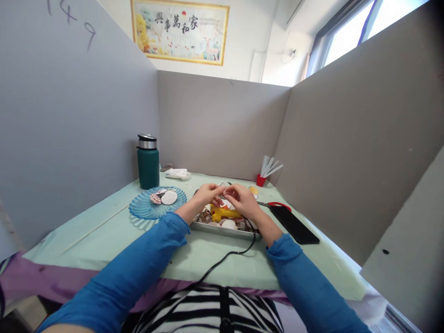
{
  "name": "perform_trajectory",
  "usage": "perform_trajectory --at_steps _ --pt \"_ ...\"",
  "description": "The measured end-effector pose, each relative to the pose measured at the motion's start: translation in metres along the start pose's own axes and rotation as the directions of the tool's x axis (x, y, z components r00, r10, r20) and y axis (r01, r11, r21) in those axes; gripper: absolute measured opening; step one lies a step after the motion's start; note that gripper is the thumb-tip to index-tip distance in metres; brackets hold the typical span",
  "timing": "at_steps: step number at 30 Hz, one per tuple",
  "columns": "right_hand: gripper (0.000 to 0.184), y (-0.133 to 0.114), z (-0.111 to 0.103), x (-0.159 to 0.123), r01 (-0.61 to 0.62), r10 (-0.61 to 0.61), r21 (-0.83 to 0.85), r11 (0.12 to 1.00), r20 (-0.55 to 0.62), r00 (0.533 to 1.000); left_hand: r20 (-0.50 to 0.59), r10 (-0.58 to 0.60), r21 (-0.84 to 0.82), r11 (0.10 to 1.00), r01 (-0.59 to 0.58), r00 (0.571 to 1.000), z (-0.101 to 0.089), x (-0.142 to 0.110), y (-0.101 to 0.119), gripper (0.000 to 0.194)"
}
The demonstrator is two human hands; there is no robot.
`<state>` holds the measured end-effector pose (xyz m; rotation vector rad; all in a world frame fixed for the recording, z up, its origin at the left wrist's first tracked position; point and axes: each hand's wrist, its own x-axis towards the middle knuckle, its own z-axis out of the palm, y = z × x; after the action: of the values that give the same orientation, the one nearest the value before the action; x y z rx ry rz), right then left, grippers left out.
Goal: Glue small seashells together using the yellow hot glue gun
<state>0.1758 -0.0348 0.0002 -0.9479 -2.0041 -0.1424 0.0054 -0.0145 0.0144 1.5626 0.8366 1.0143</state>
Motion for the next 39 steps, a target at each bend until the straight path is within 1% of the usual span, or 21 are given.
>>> perform_trajectory --at_steps 4,8,12,15,17,19,21,22,24,26,28,31,35,39 --pt "0.011 0.0014 0.0002 0.0004 0.041 -0.041 -0.009 0.999 0.004 0.999 0.028 0.036 0.017 0.999 -0.036 0.999 -0.0013 -0.0013 0.0001 0.048" --pt "0.011 0.0012 -0.0003 0.0002 0.048 -0.048 0.001 0.999 0.005 0.999 0.02 0.051 0.036 0.998 -0.051 0.999 -0.0016 -0.0021 -0.0002 0.047" --pt "0.011 0.0001 -0.0004 -0.0001 0.039 -0.039 0.015 0.999 -0.019 0.999 0.023 0.054 0.044 0.997 -0.055 0.998 -0.0012 -0.0019 -0.0002 0.045" --pt "0.013 -0.0006 -0.0005 -0.0004 0.012 -0.01 0.029 1.0 -0.047 0.999 0.0 0.045 0.047 0.998 -0.045 0.999 -0.0006 -0.001 -0.0001 0.039" --pt "0.014 -0.0006 -0.001 -0.0001 -0.017 0.02 0.032 0.999 -0.081 0.997 -0.024 0.032 0.059 0.998 -0.03 0.999 -0.0002 0.0001 -0.0003 0.033" --pt "0.013 0.0 -0.0015 0.0007 -0.049 0.053 0.028 0.998 -0.149 0.987 -0.041 0.031 0.08 0.996 -0.028 0.999 0.0001 0.0013 -0.0009 0.028" --pt "0.014 0.0013 -0.0018 0.0018 -0.079 0.084 0.03 0.996 -0.217 0.972 -0.047 0.04 0.099 0.994 -0.035 0.998 0.0003 0.0021 -0.0018 0.025" --pt "0.015 0.002 -0.0017 0.0023 -0.089 0.095 0.035 0.995 -0.232 0.968 -0.046 0.045 0.102 0.994 -0.04 0.998 0.0003 0.0024 -0.0024 0.024" --pt "0.018 0.0033 -0.0009 0.0025 -0.096 0.102 0.039 0.995 -0.196 0.975 -0.028 0.06 0.092 0.994 -0.057 0.998 0.0002 0.0028 -0.0033 0.026" --pt "0.02 0.0042 0.0005 0.0018 -0.096 0.101 0.043 0.994 -0.116 0.988 -0.007 0.072 0.082 0.994 -0.071 0.997 0.0 0.0029 -0.0041 0.028" --pt "0.02 0.005 0.0018 0.0006 -0.118 0.123 0.063 0.991 -0.073 0.99 0.001 0.071 0.083 0.994 -0.071 0.997 -0.0002 0.0027 -0.0042 0.031" --pt "0.019 0.0059 0.0028 -0.0006 -0.153 0.159 0.085 0.985 -0.068 0.985 0.01 0.061 0.073 0.995 -0.062 0.998 -0.0004 0.0017 -0.0034 0.033" --pt "0.019 0.0059 0.0026 -0.0005 -0.149 0.155 0.098 0.984 -0.06 0.986 0.043 0.097 0.044 0.994 -0.099 0.994 -0.0005 0.0004 -0.002 0.034" --pt "0.022 0.0045 0.0015 0.0003 -0.142 0.152 0.116 0.983 -0.082 0.985 0.035 0.094 0.053 0.994 -0.095 0.995 -0.0007 0.0011 -0.0025 0.033"
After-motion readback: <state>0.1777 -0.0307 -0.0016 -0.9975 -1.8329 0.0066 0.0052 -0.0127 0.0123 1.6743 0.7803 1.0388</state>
